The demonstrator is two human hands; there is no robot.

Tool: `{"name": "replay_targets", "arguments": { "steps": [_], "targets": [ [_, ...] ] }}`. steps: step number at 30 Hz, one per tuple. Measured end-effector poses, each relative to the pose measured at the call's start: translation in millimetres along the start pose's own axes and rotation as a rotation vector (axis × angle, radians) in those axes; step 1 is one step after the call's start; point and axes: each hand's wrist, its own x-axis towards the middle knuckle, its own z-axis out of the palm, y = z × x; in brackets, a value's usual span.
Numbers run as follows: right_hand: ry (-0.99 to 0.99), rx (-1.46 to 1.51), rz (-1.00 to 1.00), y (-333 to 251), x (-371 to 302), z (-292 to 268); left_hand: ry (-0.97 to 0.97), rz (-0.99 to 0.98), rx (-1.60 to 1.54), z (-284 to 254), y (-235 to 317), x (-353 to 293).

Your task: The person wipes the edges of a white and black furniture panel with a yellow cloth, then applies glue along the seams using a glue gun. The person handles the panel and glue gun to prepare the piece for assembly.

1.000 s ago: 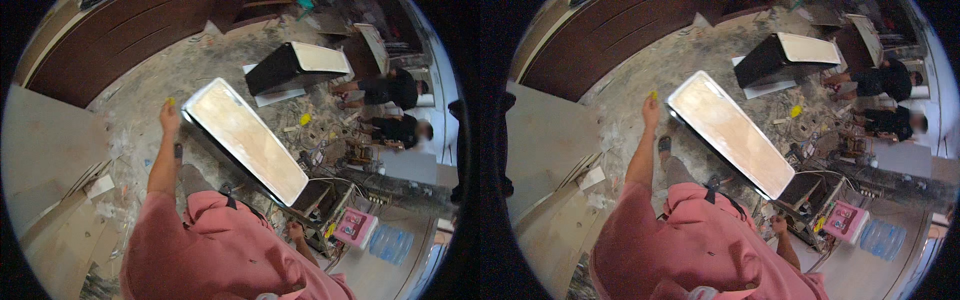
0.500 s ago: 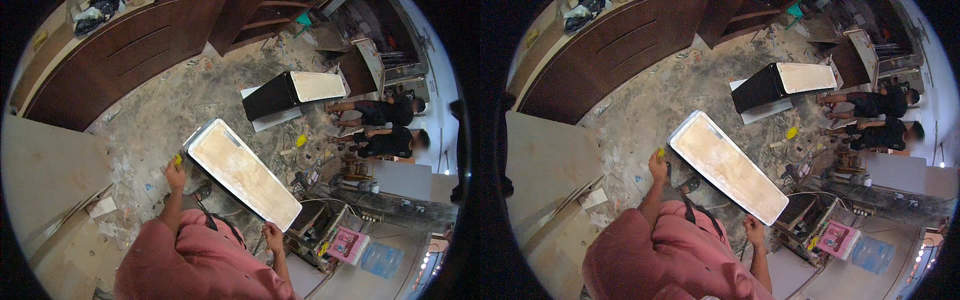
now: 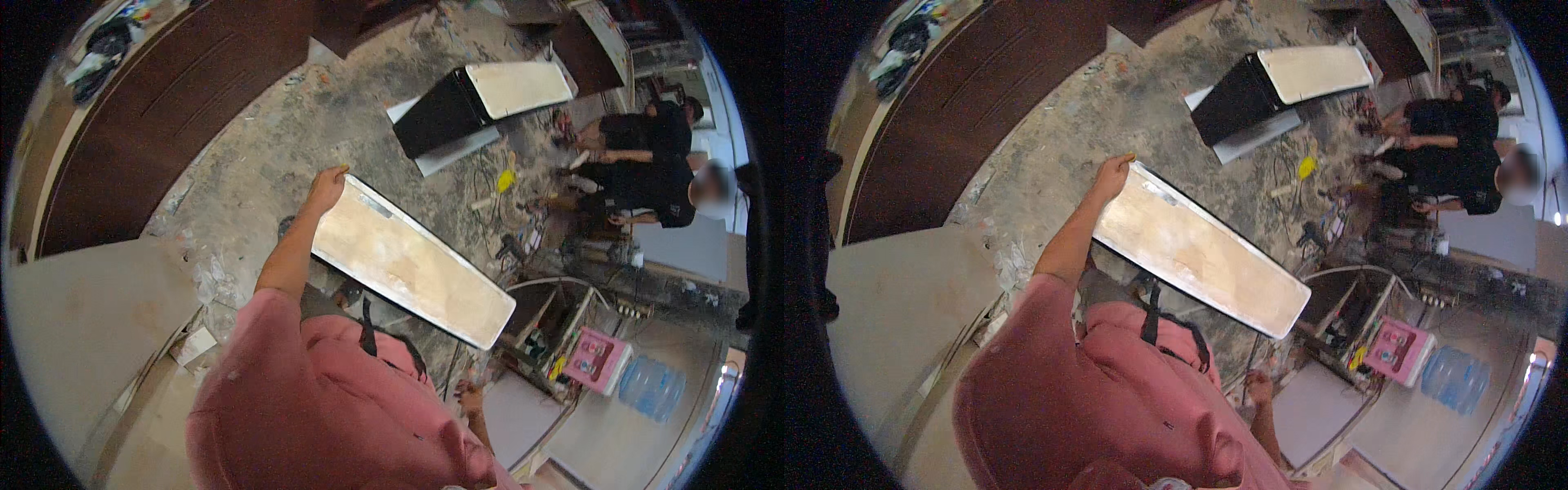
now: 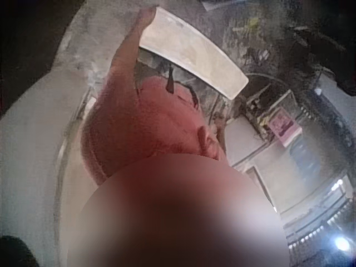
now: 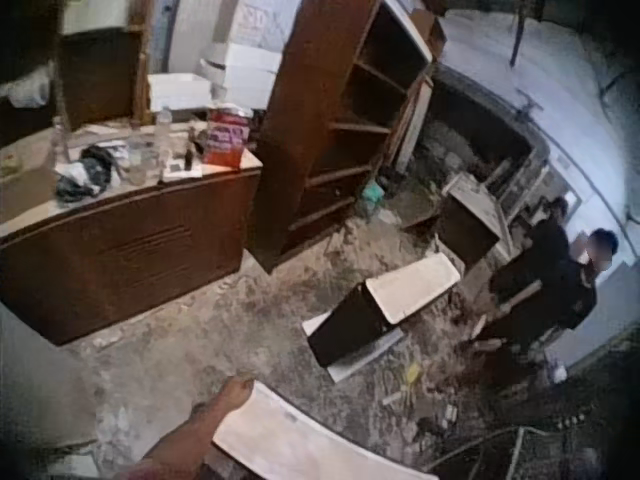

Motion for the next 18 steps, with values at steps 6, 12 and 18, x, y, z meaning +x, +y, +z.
{"name": "replay_targets", "arguments": {
  "steps": [6, 12, 18],
  "targets": [
    [-0.040, 0.117, 0.120, -34.0, -49.8, 88.9, -0.013, -0.090, -0.023, -25.3, -46.3, -81.0],
    [-0.153, -0.487, -0.297, -116.9, -57.6, 215.4, -0.252, -0.182, -0.169, -76.0, -57.2, -106.0],
    [0.007, -0.657, -0.468, -238.3, -73.7, 284.7, -0.370, 0.004, -0.200, -35.9, -19.0, 20.4]
  ]
}}
